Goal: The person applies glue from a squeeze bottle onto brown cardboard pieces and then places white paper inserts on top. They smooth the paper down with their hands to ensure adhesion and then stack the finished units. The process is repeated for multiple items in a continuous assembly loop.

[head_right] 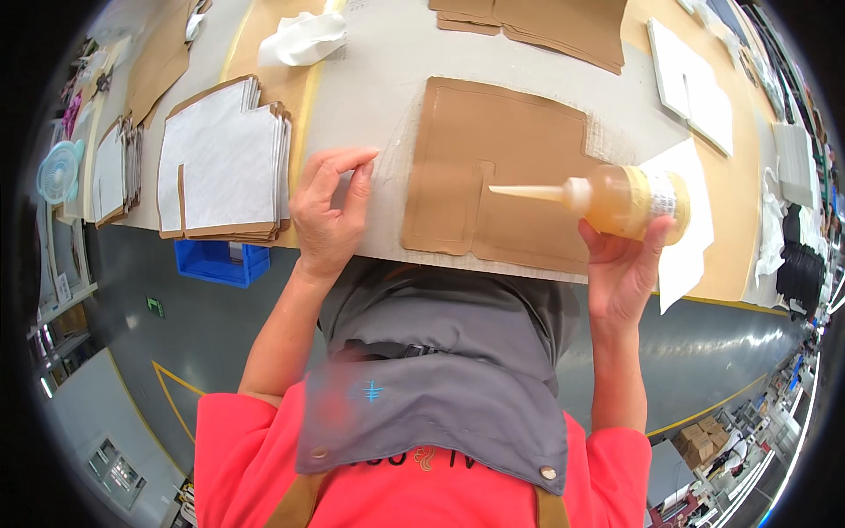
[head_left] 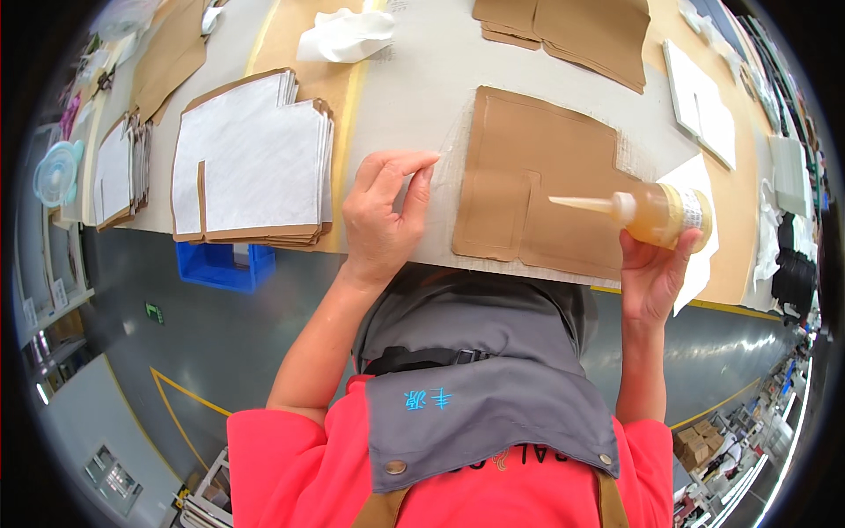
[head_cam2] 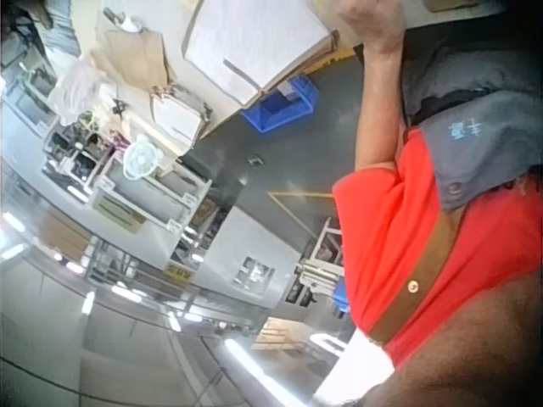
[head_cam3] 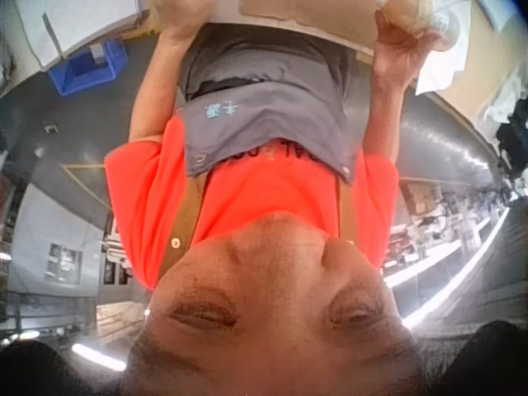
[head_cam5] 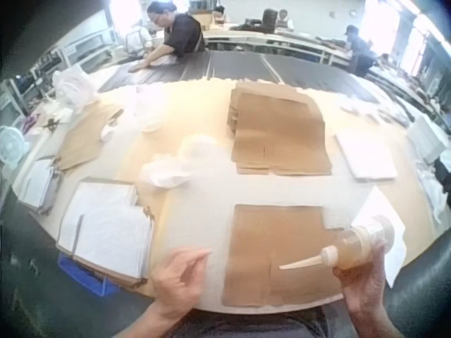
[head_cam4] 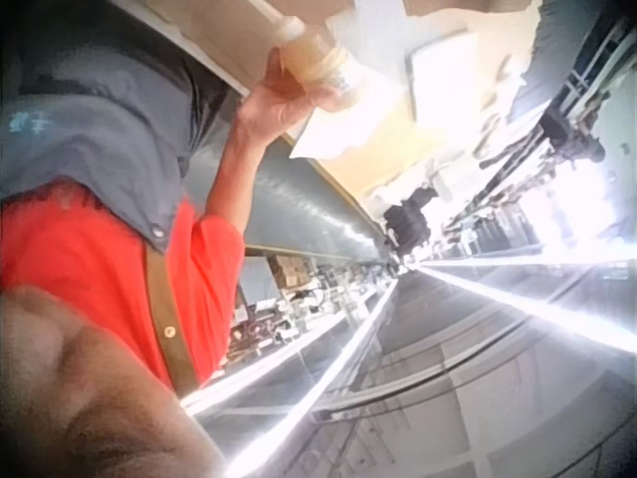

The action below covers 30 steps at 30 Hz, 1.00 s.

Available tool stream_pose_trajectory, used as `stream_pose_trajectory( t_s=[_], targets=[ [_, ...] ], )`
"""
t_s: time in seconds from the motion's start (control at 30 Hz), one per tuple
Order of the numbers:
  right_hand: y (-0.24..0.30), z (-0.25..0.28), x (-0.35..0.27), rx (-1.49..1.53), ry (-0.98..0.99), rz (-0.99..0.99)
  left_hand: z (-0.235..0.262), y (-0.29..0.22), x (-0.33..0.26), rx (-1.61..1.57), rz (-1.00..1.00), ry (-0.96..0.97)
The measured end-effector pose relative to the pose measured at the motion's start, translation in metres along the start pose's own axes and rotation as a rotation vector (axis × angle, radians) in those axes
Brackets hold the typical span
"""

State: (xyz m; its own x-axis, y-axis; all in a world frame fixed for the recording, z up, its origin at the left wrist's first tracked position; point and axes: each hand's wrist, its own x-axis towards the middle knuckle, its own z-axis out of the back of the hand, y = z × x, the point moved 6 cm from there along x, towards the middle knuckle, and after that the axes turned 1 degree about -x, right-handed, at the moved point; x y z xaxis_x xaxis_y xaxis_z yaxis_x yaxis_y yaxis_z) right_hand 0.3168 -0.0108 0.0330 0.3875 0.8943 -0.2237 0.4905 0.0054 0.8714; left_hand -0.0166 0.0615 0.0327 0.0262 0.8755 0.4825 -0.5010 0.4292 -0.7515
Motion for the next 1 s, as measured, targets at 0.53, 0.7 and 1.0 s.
stream_pose_trajectory(
  t_s=[0.53,0.7,1.0],
  targets=[
    [-0.017,-0.009,-0.005,-0.358,0.2,0.039,-0.002,0.0,0.001,0.022,0.008,0.027],
    [-0.003,-0.006,0.008,-0.137,0.111,-0.051,-0.002,0.001,0.001,0.012,0.011,0.028],
    [0.001,0.003,0.022,-0.412,0.156,0.162,-0.003,-0.001,0.002,0.043,0.013,0.033]
  ],
)
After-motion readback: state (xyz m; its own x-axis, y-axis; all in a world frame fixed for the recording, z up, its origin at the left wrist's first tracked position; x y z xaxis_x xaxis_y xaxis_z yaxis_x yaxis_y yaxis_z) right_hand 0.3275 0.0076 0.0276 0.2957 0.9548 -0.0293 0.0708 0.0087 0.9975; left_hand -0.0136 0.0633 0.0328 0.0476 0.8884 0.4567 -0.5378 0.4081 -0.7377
